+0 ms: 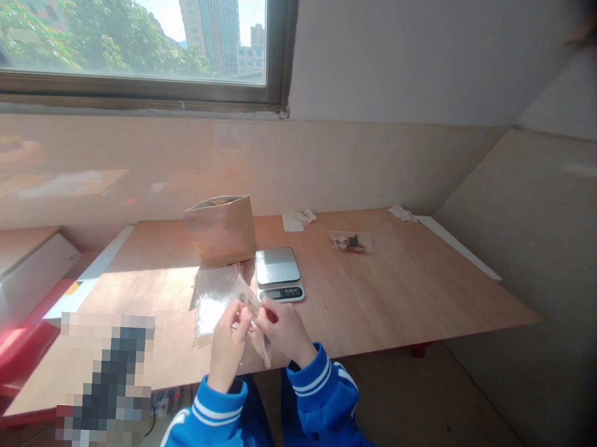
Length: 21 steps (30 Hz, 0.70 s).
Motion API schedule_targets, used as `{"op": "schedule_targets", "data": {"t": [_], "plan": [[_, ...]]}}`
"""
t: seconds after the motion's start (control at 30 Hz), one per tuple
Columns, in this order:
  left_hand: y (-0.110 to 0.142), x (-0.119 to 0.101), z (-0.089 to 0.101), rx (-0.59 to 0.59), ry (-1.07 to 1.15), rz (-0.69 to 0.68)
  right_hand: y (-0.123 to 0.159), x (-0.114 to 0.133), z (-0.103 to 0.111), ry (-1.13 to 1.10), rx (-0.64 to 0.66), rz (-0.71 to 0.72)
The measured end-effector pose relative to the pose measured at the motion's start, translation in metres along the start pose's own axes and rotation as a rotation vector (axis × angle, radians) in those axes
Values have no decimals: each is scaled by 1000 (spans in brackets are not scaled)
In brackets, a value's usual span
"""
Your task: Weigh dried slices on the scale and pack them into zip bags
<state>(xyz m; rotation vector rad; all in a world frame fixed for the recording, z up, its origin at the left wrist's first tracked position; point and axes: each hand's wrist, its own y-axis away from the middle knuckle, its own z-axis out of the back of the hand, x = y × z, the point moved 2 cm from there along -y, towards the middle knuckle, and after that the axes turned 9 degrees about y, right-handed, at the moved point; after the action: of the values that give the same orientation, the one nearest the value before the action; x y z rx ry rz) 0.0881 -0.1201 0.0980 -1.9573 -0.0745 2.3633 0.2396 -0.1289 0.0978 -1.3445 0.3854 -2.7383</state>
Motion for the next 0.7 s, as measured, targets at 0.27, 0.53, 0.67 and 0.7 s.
{"op": "schedule_targets", "data": {"t": [0.27, 0.53, 0.67, 0.7], "plan": [[-12, 0, 37, -24, -8, 24, -1, -19, 30, -139, -186, -73], [-6, 25, -5, -97, 432, 313, 7, 14, 10, -599, -176, -64], [8, 33, -40, 77, 893, 514, 11, 22, 1, -591, -150, -57], [11, 34, -44, 75, 966, 559, 11, 22, 0, -545, -129, -33]]}}
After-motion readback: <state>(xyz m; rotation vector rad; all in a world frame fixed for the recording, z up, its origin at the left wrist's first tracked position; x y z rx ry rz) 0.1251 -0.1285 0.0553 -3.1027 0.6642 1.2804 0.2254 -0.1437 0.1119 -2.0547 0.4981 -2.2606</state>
